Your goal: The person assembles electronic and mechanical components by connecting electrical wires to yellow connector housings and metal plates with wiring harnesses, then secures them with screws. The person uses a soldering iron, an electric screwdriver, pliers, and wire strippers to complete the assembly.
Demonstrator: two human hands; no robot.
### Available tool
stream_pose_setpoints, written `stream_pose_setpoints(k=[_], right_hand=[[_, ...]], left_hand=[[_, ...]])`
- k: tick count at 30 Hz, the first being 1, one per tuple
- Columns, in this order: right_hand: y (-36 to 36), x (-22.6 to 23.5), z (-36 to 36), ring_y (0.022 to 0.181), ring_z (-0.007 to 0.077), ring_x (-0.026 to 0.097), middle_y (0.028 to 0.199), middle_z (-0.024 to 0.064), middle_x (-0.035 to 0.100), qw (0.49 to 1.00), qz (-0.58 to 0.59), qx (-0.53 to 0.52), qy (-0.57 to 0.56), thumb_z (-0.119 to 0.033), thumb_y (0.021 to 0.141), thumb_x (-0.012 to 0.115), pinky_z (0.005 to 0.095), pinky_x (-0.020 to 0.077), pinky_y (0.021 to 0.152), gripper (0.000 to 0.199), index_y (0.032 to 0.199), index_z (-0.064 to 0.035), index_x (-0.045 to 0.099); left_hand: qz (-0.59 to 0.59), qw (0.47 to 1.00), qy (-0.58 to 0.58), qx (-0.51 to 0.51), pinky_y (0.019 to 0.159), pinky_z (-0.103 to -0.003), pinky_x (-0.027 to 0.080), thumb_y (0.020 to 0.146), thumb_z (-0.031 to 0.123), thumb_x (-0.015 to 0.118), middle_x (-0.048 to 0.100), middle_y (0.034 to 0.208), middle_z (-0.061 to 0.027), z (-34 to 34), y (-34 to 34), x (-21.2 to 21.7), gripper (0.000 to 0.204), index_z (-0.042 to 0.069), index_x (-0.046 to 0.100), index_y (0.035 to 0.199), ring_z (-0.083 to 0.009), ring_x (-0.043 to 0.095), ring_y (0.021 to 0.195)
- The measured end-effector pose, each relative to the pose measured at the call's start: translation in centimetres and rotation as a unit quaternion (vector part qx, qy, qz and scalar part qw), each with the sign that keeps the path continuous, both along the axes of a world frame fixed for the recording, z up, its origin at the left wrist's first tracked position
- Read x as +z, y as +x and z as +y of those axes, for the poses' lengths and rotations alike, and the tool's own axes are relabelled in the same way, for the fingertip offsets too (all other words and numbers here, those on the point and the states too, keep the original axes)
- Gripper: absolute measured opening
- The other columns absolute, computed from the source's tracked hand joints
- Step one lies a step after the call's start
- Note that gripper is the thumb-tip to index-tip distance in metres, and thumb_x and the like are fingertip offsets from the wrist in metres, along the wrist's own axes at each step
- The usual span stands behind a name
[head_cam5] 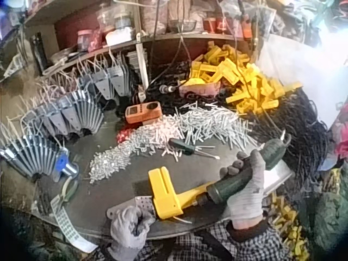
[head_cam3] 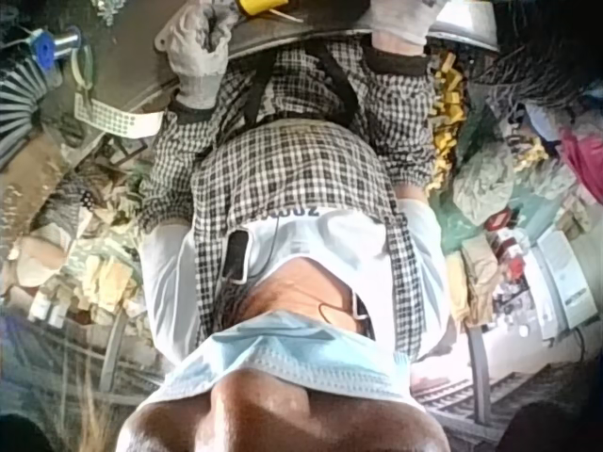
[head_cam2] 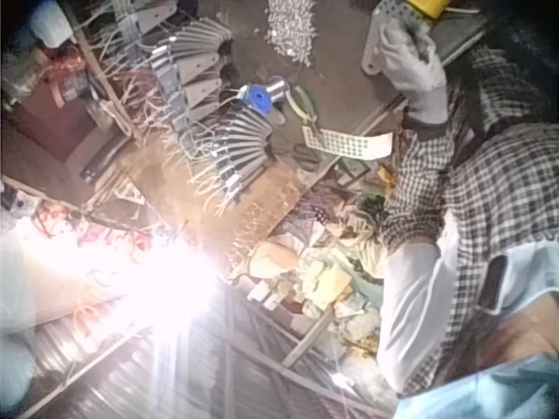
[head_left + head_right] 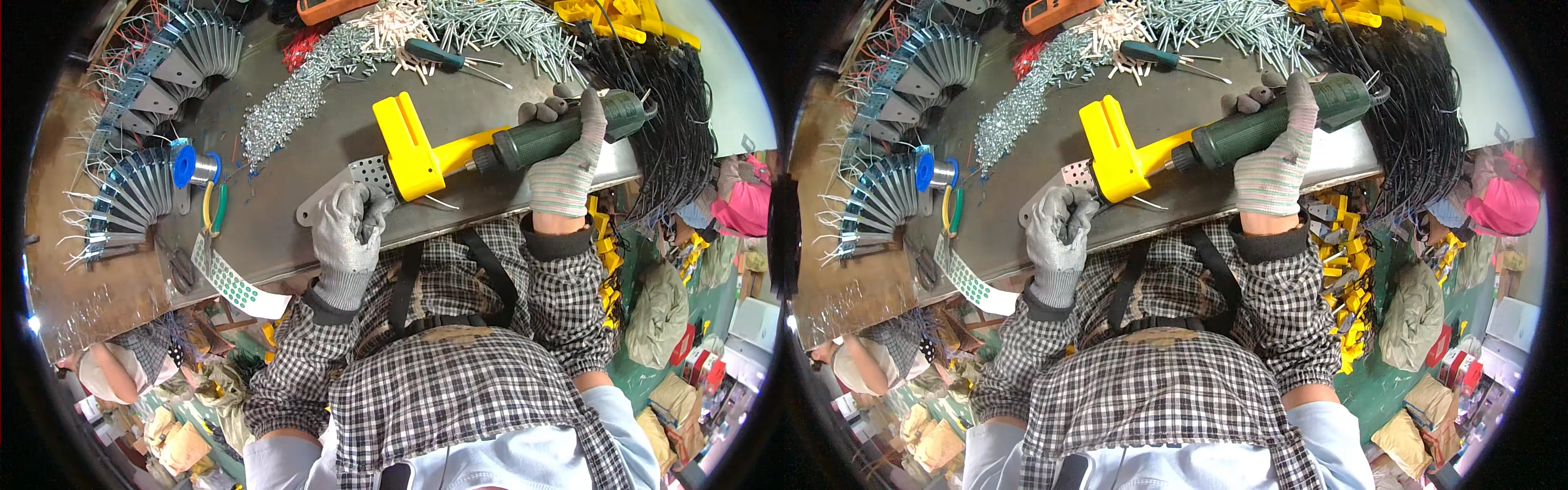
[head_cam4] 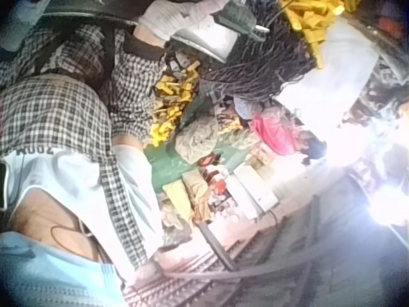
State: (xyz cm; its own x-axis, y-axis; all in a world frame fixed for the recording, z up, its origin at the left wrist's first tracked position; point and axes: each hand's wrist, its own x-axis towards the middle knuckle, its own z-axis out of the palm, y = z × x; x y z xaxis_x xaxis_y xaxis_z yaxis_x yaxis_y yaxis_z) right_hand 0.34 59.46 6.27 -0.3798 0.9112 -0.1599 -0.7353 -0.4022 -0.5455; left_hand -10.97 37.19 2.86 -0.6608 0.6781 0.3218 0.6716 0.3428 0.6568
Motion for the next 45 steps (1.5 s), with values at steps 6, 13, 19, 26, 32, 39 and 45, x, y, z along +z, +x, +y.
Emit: stream_pose_setpoints(k=[6, 13, 19, 26, 32, 39, 45], right_hand=[[0.0, 0.4, -0.3, 0.067, 0.0119, 0.050, 0.077, 0.0003, 0.048, 1.000, -0.011, -0.007, 0.000, -0.033, 0.088, 0.066, 0.0370, 0.0514, 0.082, 0.032, 0.098, -0.0038, 0.058], [0.1, -0.2, 0.1, 0.067, 0.0119, 0.051, 0.077, -0.0002, 0.049, 1.000, 0.003, -0.007, -0.015, -0.032, 0.087, 0.067, 0.0371, 0.0514, 0.082, 0.030, 0.096, -0.0050, 0.058], [0.1, -0.4, -0.1, 0.065, 0.0119, 0.050, 0.077, 0.0000, 0.049, 1.000, 0.022, 0.000, 0.001, -0.032, 0.087, 0.067, 0.0370, 0.0514, 0.081, 0.027, 0.092, -0.0068, 0.056], [0.2, -1.0, 0.2, 0.063, 0.0117, 0.050, 0.075, -0.0005, 0.049, 0.999, 0.035, -0.003, -0.020, -0.031, 0.087, 0.066, 0.0359, 0.0521, 0.077, 0.027, 0.091, -0.0069, 0.056], [0.1, -0.7, 0.1, 0.063, 0.0116, 0.050, 0.074, -0.0006, 0.049, 0.999, 0.029, -0.011, -0.037, -0.031, 0.088, 0.066, 0.0354, 0.0519, 0.077, 0.027, 0.091, -0.0069, 0.056], [-0.1, -0.3, -0.3, 0.063, 0.0114, 0.049, 0.075, -0.0007, 0.048, 0.999, 0.018, -0.013, -0.029, -0.030, 0.087, 0.066, 0.0349, 0.0503, 0.076, 0.026, 0.091, -0.0075, 0.055], [0.2, -1.5, -0.2, 0.062, 0.0094, 0.042, 0.073, -0.0036, 0.043, 0.999, 0.023, -0.026, -0.009, -0.029, 0.087, 0.066, 0.0336, 0.0463, 0.073, 0.025, 0.094, -0.0076, 0.055]], left_hand=[[0.041, 0.998, 0.021, 0.030, 0.067, -0.033, 0.048, 0.080, 0.000, 0.066, 0.063, 0.081, -0.0074, -0.1, 0.1, -1.3, 0.011, 0.004, 0.058, 0.086, -0.0232, 0.061, 0.073], [0.052, 0.998, 0.025, -0.017, 0.065, -0.032, 0.047, 0.078, 0.000, 0.069, 0.063, 0.084, -0.0074, -0.1, -0.3, -1.1, 0.014, 0.004, 0.058, 0.085, -0.0230, 0.057, 0.070], [0.044, 0.998, 0.044, -0.027, 0.066, -0.032, 0.046, 0.077, -0.001, 0.070, 0.062, 0.084, -0.0085, 0.0, -0.2, -1.1, 0.016, 0.004, 0.059, 0.087, -0.0227, 0.056, 0.070], [0.006, 0.999, 0.051, -0.008, 0.064, -0.032, 0.047, 0.077, -0.001, 0.070, 0.061, 0.084, -0.0095, 0.3, 0.1, -1.4, 0.018, 0.003, 0.059, 0.090, -0.0232, 0.057, 0.071], [0.057, 0.995, 0.065, -0.041, 0.056, -0.038, 0.047, 0.071, 0.007, 0.078, 0.061, 0.083, -0.0095, 0.8, -0.5, -1.4, 0.025, 0.006, 0.060, 0.087, -0.0296, 0.061, 0.068], [0.091, 0.993, 0.051, -0.055, 0.056, -0.043, 0.045, 0.070, 0.010, 0.078, 0.058, 0.081, -0.0076, 1.2, -0.3, -1.4, 0.025, 0.008, 0.059, 0.086, -0.0305, 0.059, 0.068], [0.094, 0.994, 0.014, -0.059, 0.058, -0.040, 0.045, 0.068, 0.002, 0.076, 0.058, 0.079, -0.0115, 1.2, -0.3, -1.4, 0.025, 0.004, 0.062, 0.089, -0.0319, 0.059, 0.068]])
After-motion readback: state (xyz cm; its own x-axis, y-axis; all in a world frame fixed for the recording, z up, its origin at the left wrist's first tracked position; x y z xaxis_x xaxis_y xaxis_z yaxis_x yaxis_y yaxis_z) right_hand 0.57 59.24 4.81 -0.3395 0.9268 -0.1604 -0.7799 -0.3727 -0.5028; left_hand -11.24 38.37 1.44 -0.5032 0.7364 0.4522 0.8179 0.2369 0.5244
